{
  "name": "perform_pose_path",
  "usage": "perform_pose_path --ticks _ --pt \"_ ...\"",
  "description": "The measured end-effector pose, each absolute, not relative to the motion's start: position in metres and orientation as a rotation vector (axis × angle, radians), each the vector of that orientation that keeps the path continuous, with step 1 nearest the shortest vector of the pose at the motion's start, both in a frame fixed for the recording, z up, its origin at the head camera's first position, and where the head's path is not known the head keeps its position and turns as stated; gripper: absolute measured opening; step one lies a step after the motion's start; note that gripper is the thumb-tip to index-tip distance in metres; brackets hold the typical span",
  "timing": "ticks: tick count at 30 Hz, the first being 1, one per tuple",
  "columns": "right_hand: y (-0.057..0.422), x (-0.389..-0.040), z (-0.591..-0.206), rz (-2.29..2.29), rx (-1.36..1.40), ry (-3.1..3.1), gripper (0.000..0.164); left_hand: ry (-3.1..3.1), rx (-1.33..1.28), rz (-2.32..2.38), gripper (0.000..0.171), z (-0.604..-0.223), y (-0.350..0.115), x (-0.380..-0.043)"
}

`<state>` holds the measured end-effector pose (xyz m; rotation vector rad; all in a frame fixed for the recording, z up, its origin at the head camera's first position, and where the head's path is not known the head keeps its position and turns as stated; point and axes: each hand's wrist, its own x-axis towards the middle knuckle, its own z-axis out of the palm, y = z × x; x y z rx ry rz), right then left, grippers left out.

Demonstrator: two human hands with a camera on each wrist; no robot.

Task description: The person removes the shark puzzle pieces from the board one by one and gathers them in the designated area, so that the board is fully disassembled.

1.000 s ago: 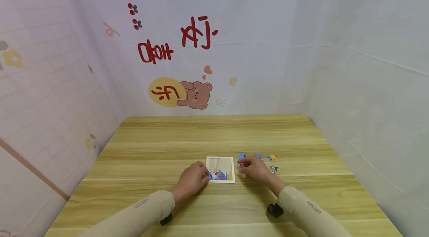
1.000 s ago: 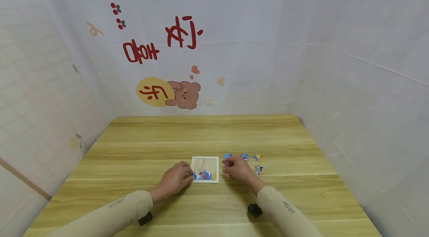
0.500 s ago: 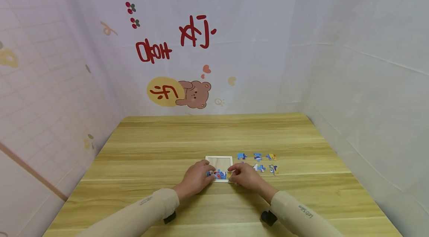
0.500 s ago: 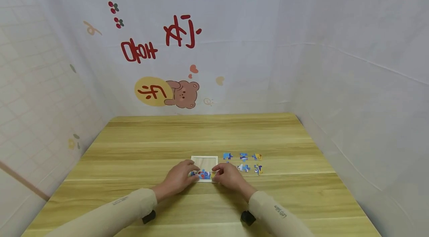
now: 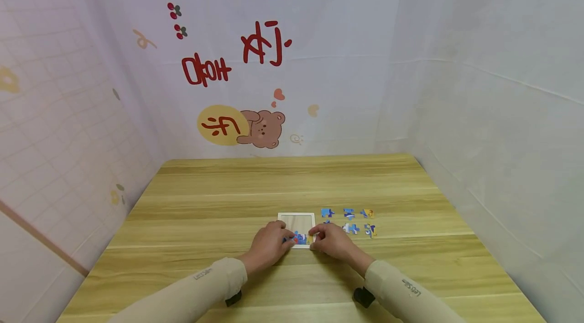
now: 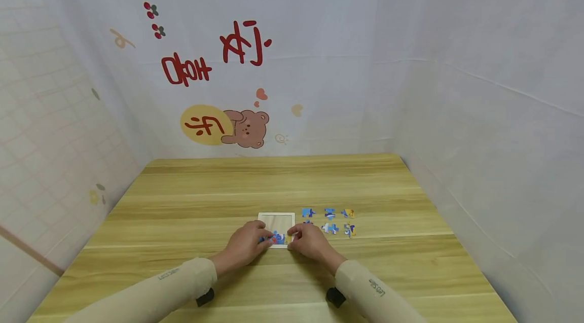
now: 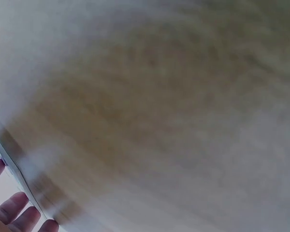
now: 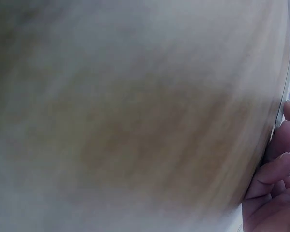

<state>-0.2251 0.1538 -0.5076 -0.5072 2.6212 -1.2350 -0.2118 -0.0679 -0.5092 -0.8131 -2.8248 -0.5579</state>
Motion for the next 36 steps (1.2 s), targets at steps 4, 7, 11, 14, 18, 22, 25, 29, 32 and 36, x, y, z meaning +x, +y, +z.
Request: perform_pose_path --ticks 4,7,11,14,18,22,25,29,32,36 --pt "0.1529 -0.2240 -0.5058 -1.203 -0.518 2.647 0.028 -2.833 -0.800 -0.554 0.017 -0.5092 -0.0678 -0.2114" --pt "0.1525 -0.2240 -0.5056 -1.195 -0.513 2.644 0.028 -2.839 -0.786 -0.547 0.016 -0.5084 -0.0677 -0.2118" --pt "0.1519 -0.2242 -0.5059 -1.189 -0.514 2.646 0.026 -2.845 -0.776 -0.541 0.016 -0.5080 -0.0676 -0.2120" --pt "0.1515 -0.2241 -0.5061 -1.192 -0.514 2.651 0.026 -2.837 -0.777 -0.540 0.016 -0.5074 -0.0673 -0.2112" --pt "0.1514 -0.2238 -0.5059 -1.201 -0.507 2.668 0.027 -2.818 -0.784 -0.542 0.015 -0.5067 -0.0665 -0.2103" --pt "0.1507 -0.2231 -0.5051 -1.173 -0.502 2.713 0.028 -2.812 -0.788 -0.553 0.014 -0.5062 -0.0658 -0.2100" --pt "0.1496 -0.2229 -0.5046 -1.157 -0.510 2.739 0.030 -2.814 -0.786 -0.547 0.014 -0.5055 -0.0655 -0.2103" --pt "0.1480 -0.2232 -0.5032 -1.158 -0.539 2.742 0.031 -2.821 -0.784 -0.532 0.014 -0.5042 -0.0654 -0.2111" --pt "0.1472 -0.2238 -0.5031 -1.162 -0.548 2.733 0.030 -2.825 -0.784 -0.530 0.014 -0.5039 -0.0656 -0.2113" --pt "0.1476 -0.2240 -0.5044 -1.187 -0.550 2.708 0.028 -2.827 -0.785 -0.539 0.014 -0.5046 -0.0659 -0.2106"
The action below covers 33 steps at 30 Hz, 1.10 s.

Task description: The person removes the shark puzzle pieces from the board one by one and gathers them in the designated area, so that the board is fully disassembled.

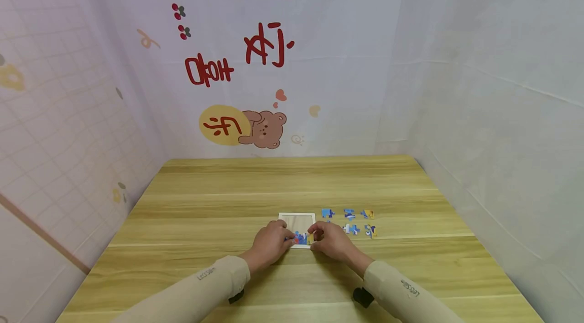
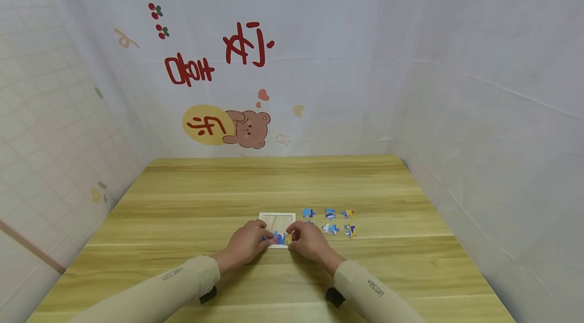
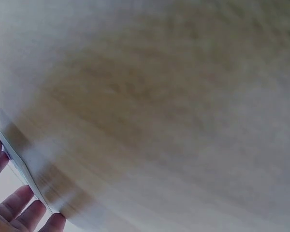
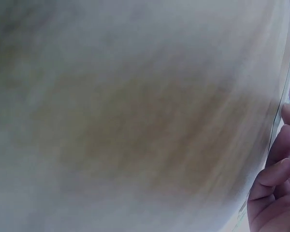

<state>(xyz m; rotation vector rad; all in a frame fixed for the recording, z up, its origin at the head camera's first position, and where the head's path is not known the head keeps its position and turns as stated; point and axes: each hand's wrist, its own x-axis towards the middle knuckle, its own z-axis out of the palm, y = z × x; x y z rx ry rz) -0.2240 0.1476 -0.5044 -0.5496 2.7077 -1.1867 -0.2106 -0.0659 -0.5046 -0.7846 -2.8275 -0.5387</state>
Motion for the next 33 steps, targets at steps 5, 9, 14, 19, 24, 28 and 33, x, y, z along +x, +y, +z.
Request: perform_pose_path --ticks 5,9,14,19,24,28,33 --pt "0.148 -0.224 -0.504 -1.246 -0.546 2.667 0.027 -2.832 -0.781 -0.552 0.013 -0.505 -0.066 -0.210" --pt "0.148 -0.223 -0.503 -1.329 -0.512 2.612 0.028 -2.830 -0.781 -0.545 0.013 -0.505 -0.065 -0.210" --pt "0.151 -0.222 -0.502 -1.399 -0.472 2.566 0.029 -2.828 -0.786 -0.539 0.013 -0.505 -0.065 -0.210" --pt "0.160 -0.219 -0.502 -1.423 -0.459 2.545 0.028 -2.823 -0.790 -0.544 0.014 -0.505 -0.066 -0.210" --pt "0.174 -0.216 -0.503 -1.457 -0.490 2.518 0.028 -2.817 -0.790 -0.546 0.014 -0.506 -0.067 -0.211" --pt "0.188 -0.214 -0.502 -1.476 -0.487 2.496 0.029 -2.816 -0.787 -0.551 0.014 -0.507 -0.067 -0.212" --pt "0.208 -0.212 -0.500 -1.475 -0.431 2.495 0.029 -2.819 -0.792 -0.569 0.014 -0.507 -0.067 -0.211"
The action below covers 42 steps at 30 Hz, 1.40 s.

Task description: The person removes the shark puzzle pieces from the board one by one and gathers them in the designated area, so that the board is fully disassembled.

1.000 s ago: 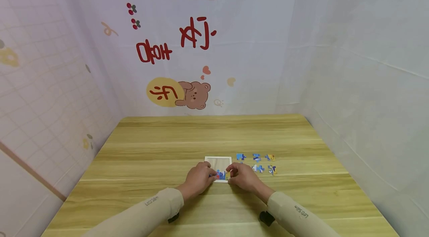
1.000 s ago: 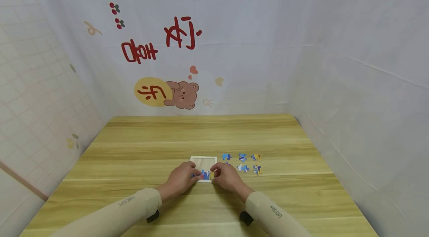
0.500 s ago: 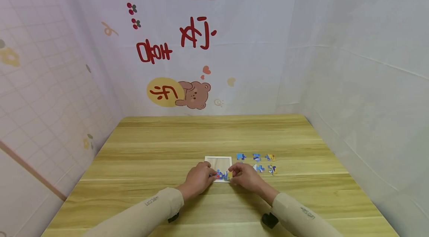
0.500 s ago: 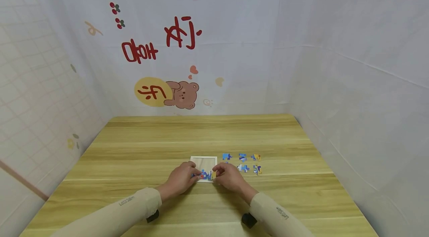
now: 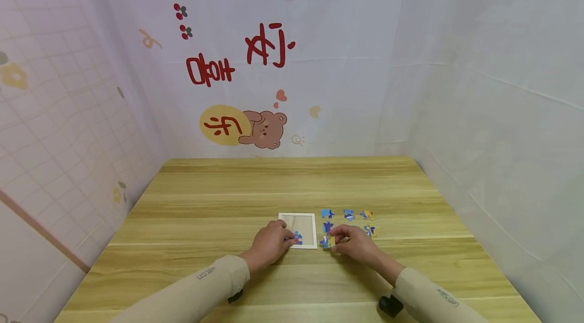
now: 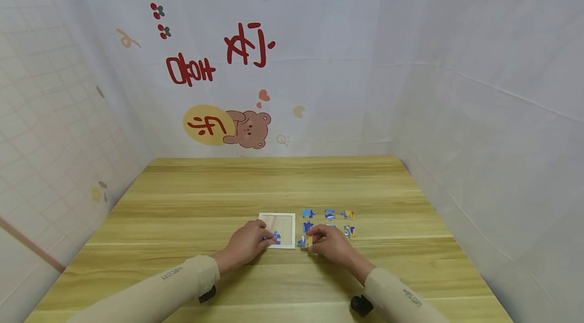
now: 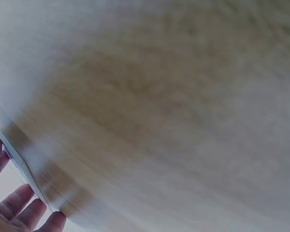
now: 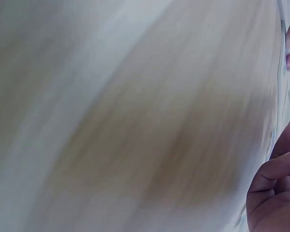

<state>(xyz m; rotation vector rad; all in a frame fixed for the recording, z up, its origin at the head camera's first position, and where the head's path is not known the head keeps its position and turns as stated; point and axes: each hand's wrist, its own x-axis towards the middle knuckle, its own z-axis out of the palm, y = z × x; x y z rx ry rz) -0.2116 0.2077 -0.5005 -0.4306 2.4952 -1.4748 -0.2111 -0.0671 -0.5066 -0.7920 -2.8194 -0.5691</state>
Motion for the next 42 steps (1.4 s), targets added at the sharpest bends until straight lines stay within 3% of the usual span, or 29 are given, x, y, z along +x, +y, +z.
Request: perform_pose_path --ticks 21,42 --pt "0.298 -0.207 -0.495 -1.413 -0.380 2.486 0.036 -2.826 -0.789 -0.540 0.014 -0.507 -0.068 -0.213" --pt "0.331 -0.209 -0.502 -1.304 -0.413 2.512 0.032 -2.843 -0.787 -0.554 0.014 -0.509 -0.067 -0.214"
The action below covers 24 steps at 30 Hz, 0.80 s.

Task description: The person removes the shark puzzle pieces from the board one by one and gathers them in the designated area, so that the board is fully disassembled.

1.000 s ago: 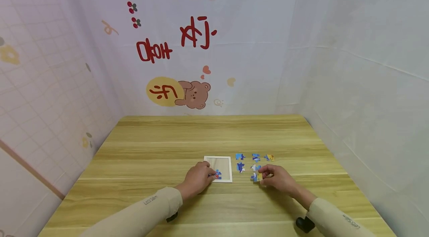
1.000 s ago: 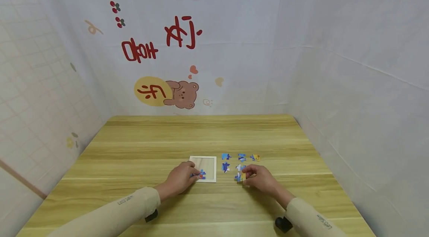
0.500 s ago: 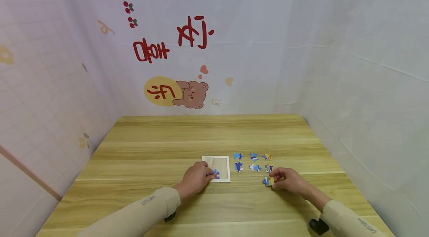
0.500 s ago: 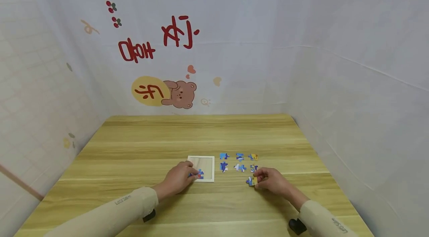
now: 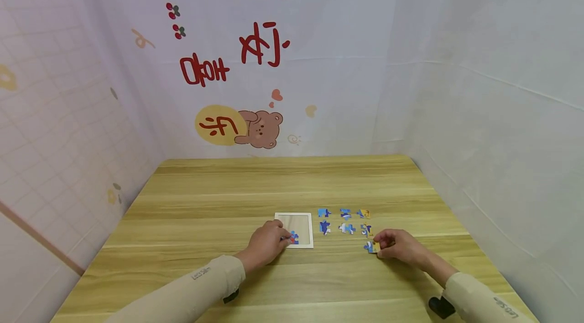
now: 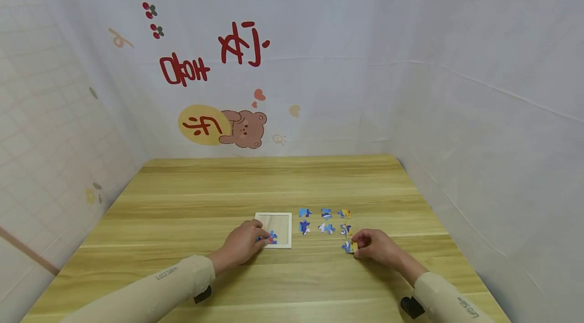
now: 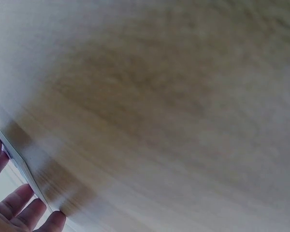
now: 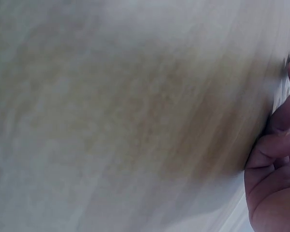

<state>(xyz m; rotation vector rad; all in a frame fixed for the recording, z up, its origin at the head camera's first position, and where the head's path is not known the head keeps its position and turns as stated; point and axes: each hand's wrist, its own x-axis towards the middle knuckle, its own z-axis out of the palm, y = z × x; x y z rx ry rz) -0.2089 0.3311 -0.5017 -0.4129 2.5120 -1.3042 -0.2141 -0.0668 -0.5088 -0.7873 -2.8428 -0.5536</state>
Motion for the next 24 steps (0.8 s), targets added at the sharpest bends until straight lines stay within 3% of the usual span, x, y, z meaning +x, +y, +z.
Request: perform_pose_path --ticks 17,24 --pt "0.326 -0.206 -0.498 -1.328 -0.375 2.508 0.032 -2.845 -0.785 -0.584 0.013 -0.507 -0.066 -0.214" --pt "0.301 -0.214 -0.484 -1.310 -0.392 2.561 0.029 -2.838 -0.758 -0.629 0.012 -0.507 -0.065 -0.215"
